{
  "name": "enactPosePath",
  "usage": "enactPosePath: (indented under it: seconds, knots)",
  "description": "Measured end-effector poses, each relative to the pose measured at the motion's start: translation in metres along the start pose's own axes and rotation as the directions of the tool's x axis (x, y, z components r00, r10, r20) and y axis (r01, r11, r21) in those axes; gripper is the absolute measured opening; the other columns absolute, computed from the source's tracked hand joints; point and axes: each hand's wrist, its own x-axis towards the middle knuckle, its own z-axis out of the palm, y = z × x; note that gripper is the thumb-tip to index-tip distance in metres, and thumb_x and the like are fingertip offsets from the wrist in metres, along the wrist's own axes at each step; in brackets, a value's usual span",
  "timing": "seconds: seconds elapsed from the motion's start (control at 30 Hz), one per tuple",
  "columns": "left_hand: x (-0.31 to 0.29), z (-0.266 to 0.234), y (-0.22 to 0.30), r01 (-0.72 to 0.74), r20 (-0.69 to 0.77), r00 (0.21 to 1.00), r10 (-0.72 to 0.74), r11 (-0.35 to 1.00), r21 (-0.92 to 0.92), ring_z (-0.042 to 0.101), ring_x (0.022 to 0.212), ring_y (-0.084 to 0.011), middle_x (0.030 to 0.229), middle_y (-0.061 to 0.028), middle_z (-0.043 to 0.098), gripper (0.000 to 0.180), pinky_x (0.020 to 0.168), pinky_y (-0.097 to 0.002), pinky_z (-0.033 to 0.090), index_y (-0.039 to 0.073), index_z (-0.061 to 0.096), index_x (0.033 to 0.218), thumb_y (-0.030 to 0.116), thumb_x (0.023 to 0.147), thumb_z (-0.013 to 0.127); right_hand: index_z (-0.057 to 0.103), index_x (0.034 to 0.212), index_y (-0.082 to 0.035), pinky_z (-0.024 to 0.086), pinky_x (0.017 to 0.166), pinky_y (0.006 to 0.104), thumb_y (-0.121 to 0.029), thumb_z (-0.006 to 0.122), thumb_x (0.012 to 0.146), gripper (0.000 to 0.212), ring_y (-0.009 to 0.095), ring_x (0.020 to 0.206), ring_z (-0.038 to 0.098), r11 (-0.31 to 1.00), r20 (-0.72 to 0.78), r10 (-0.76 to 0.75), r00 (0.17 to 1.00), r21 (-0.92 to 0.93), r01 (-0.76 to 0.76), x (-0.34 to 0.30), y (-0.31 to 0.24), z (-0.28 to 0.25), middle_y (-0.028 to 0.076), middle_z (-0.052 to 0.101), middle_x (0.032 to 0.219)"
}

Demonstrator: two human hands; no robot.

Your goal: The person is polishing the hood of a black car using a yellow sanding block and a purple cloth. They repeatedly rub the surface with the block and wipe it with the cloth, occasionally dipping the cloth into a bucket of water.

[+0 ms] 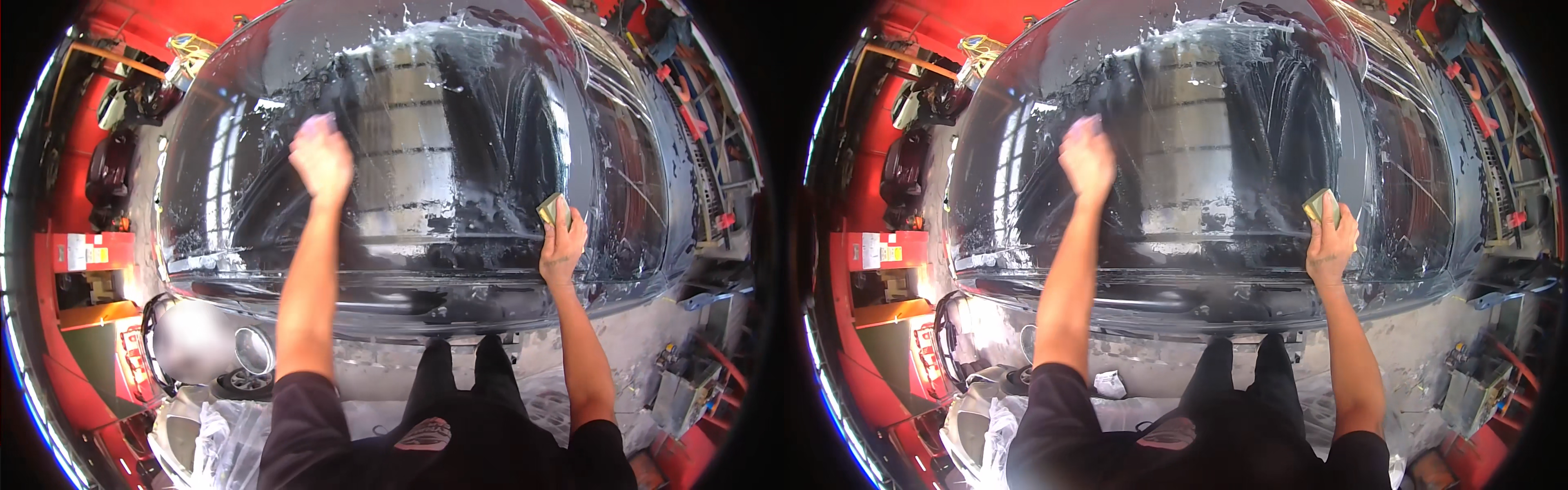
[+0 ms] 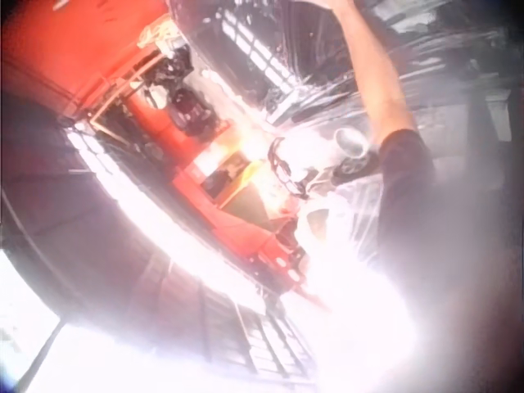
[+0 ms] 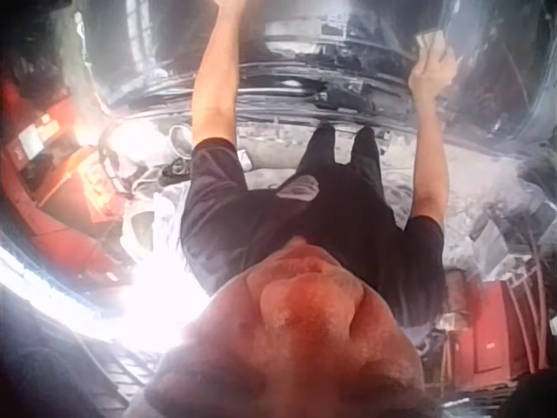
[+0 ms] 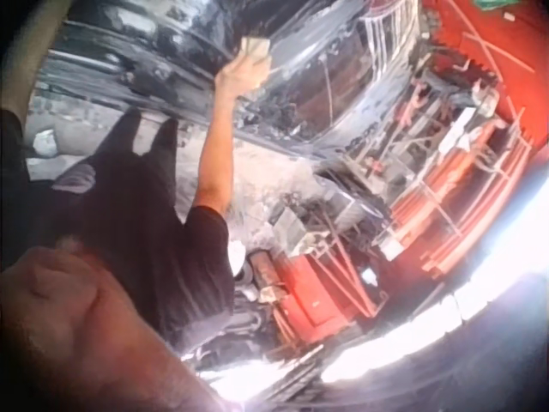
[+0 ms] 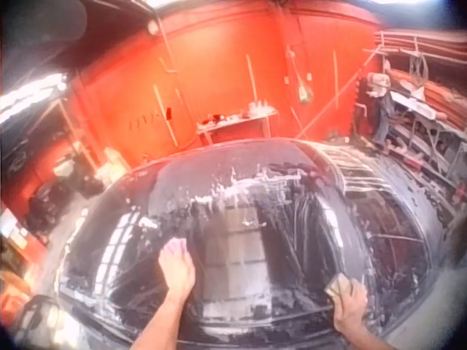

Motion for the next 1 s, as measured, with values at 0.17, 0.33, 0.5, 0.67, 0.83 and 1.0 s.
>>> enactPosePath:
  seconds: [0.17,0.33,0.5,0.67,0.83,1.0]
  knots:
    - [0.032,0.042,0.225,-0.204,-0.047,0.979,0.199,0.952,-0.226,0.06,0.114,-0.0359,0.126,-0.0133,0.068,0.031,0.099,-0.0521,0.045,0.01,0.07,0.126,0.015,0.097,0.06,0.06,0.157,-0.01,0.043,0.108,0.0531,-0.016,0.068,0.101,0.056,0.044,0.126,0.056,1.0,0.017,0.004,1.0,0.03,-0.004,0.002,-0.003,0.001,0.024,0.057,0.142]
    - [-0.017,0.035,0.319,-0.319,0.004,0.874,0.485,0.581,-0.748,0.06,0.114,-0.0376,0.12,-0.0148,0.068,0.032,0.108,-0.0529,0.045,0.011,0.076,0.117,0.006,0.087,0.07,0.059,0.157,-0.009,0.042,0.109,0.0536,-0.012,0.068,0.099,0.059,0.044,0.127,0.056,0.999,0.029,0.003,1.0,0.037,-0.004,0.006,-0.004,0.0,0.025,0.056,0.142]
    - [0.022,-0.006,0.195,-0.181,0.022,0.944,0.33,0.57,-0.802,0.066,0.12,-0.0371,0.127,-0.0143,0.075,0.029,0.107,-0.0514,0.052,0.007,0.077,0.121,0.012,0.098,0.061,0.059,0.156,-0.007,0.041,0.11,0.0547,-0.011,0.069,0.098,0.059,0.045,0.127,0.055,0.999,0.032,0.049,0.998,0.021,-0.049,0.005,0.006,-0.01,0.026,0.056,0.143]
    - [0.039,0.03,-0.071,0.059,0.136,0.988,-0.065,0.997,0.048,0.051,0.137,-0.0481,0.151,-0.0287,0.052,0.063,0.116,-0.0604,0.041,0.009,0.059,0.156,0.042,0.103,0.062,0.06,0.155,-0.006,0.042,0.109,0.0559,-0.013,0.068,0.098,0.058,0.047,0.125,0.055,0.996,0.081,0.056,0.995,0.068,-0.061,0.006,-0.006,-0.008,0.028,0.055,0.142]
    - [0.124,0.1,-0.115,0.202,0.05,0.976,-0.21,0.97,0.134,0.056,0.131,-0.0493,0.147,-0.0271,0.057,0.051,0.108,-0.0639,0.047,0.015,0.066,0.147,0.04,0.104,0.056,0.059,0.154,-0.003,0.042,0.11,0.0546,-0.012,0.066,0.098,0.058,0.047,0.125,0.056,0.994,0.074,0.024,0.997,0.101,-0.032,0.005,-0.007,-0.007,0.028,0.056,0.143]
    - [0.171,0.149,0.111,-0.194,0.075,0.977,0.2,0.978,-0.082,0.062,0.119,-0.0436,0.139,-0.0242,0.063,0.047,0.098,-0.0581,0.052,0.005,0.063,0.141,0.025,0.099,0.056,0.06,0.155,-0.006,0.042,0.107,0.0554,-0.015,0.067,0.097,0.059,0.045,0.125,0.056,0.996,0.087,0.051,0.995,0.066,-0.057,0.003,0.002,-0.013,0.027,0.056,0.142]
